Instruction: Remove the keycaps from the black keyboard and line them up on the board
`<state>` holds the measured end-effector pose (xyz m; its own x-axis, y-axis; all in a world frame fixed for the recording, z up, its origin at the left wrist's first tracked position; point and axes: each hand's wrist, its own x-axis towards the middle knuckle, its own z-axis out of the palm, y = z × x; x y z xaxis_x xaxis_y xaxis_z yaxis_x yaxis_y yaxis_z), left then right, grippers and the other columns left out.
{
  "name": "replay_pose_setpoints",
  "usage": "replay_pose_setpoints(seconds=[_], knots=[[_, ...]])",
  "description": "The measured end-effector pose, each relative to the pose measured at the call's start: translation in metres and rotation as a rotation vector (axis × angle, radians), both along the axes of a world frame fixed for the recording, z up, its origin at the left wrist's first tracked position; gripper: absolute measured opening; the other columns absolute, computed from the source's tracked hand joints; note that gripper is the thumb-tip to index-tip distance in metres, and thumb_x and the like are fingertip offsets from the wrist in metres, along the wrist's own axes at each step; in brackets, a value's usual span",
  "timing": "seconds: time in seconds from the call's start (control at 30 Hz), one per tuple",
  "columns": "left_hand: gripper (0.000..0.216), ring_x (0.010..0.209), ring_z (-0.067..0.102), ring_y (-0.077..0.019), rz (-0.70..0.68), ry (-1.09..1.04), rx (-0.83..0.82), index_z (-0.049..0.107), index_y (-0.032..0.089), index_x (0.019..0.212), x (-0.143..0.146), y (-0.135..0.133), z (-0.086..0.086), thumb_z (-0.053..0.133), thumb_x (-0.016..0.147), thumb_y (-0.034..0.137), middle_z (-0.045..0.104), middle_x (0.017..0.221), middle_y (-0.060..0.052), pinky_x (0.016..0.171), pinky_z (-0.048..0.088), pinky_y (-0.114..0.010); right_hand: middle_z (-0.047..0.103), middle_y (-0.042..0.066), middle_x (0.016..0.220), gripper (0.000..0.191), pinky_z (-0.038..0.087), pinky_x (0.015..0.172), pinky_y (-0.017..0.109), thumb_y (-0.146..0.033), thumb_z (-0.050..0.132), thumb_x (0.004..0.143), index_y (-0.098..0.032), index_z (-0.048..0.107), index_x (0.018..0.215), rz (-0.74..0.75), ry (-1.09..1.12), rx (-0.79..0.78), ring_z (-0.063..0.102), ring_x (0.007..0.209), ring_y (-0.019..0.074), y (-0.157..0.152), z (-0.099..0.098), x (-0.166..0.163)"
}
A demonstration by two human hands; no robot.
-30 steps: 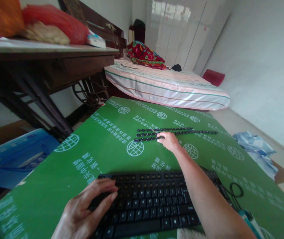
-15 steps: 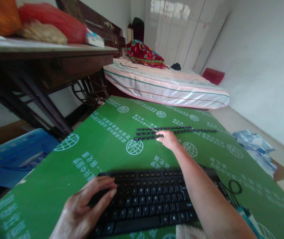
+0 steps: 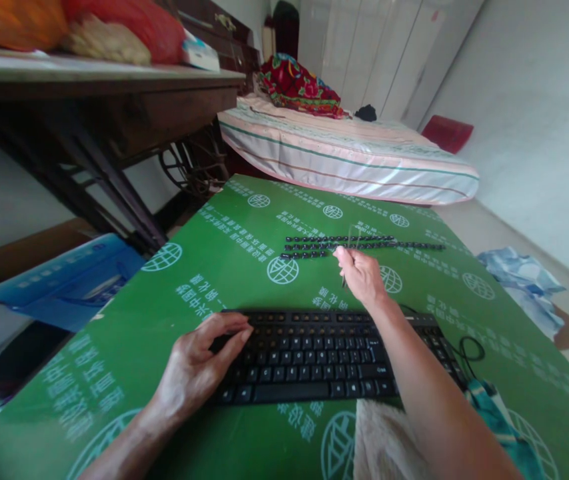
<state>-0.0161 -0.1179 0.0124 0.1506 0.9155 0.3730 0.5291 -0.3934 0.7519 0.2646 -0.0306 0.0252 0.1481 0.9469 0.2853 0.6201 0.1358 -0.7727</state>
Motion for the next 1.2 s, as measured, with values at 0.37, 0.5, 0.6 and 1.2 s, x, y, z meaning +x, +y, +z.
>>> replay_pose_setpoints(seconds=[0.37, 0.5, 0.6, 1.2], knots=[[0.015, 0.076, 0.066, -0.0169, 0.029, -0.019, -0.046, 0.063, 0.016, 0.085, 0.002, 0.001, -0.001, 0.057, 0.077, 0.027, 0.069, 0.084, -0.004, 0.072, 0.054, -0.029, 0.058, -0.002, 0.053, 0.036, 0.036, 0.038, 0.019, -0.05, 0.054, 0.079, -0.015, 0.063, 0.076, 0.241, 0.265, -0.21, 0.047, 0.035, 0.0069, -0.079, 0.007, -0.045], [0.016, 0.075, 0.067, -0.0167, 0.028, -0.018, -0.058, 0.063, 0.016, 0.085, 0.003, 0.001, -0.001, 0.056, 0.077, 0.028, 0.069, 0.083, -0.005, 0.072, 0.054, -0.029, 0.058, -0.002, 0.049, 0.031, 0.038, 0.041, 0.019, -0.046, 0.062, 0.075, -0.015, 0.065, 0.073, 0.414, 0.287, -0.273, 0.051, 0.038, 0.0079, -0.082, 0.012, -0.061], [0.015, 0.075, 0.066, -0.0166, 0.027, -0.011, -0.056, 0.064, 0.017, 0.084, 0.003, 0.0, 0.0, 0.056, 0.077, 0.027, 0.069, 0.082, -0.004, 0.072, 0.054, -0.029, 0.057, -0.003, 0.048, 0.027, 0.04, 0.045, 0.02, -0.043, 0.065, 0.074, -0.015, 0.066, 0.07, 0.489, 0.214, -0.229, 0.051, 0.041, 0.0081, -0.08, 0.017, -0.069], [0.011, 0.075, 0.066, -0.0166, 0.002, 0.019, -0.027, 0.063, 0.018, 0.083, 0.004, -0.001, 0.004, 0.057, 0.077, 0.025, 0.069, 0.079, -0.003, 0.071, 0.053, -0.029, 0.059, -0.002, 0.06, 0.022, 0.039, 0.054, 0.02, -0.035, 0.067, 0.073, -0.017, 0.067, 0.061, 0.76, -0.14, -0.135, 0.052, 0.053, 0.0081, -0.064, 0.026, -0.086]])
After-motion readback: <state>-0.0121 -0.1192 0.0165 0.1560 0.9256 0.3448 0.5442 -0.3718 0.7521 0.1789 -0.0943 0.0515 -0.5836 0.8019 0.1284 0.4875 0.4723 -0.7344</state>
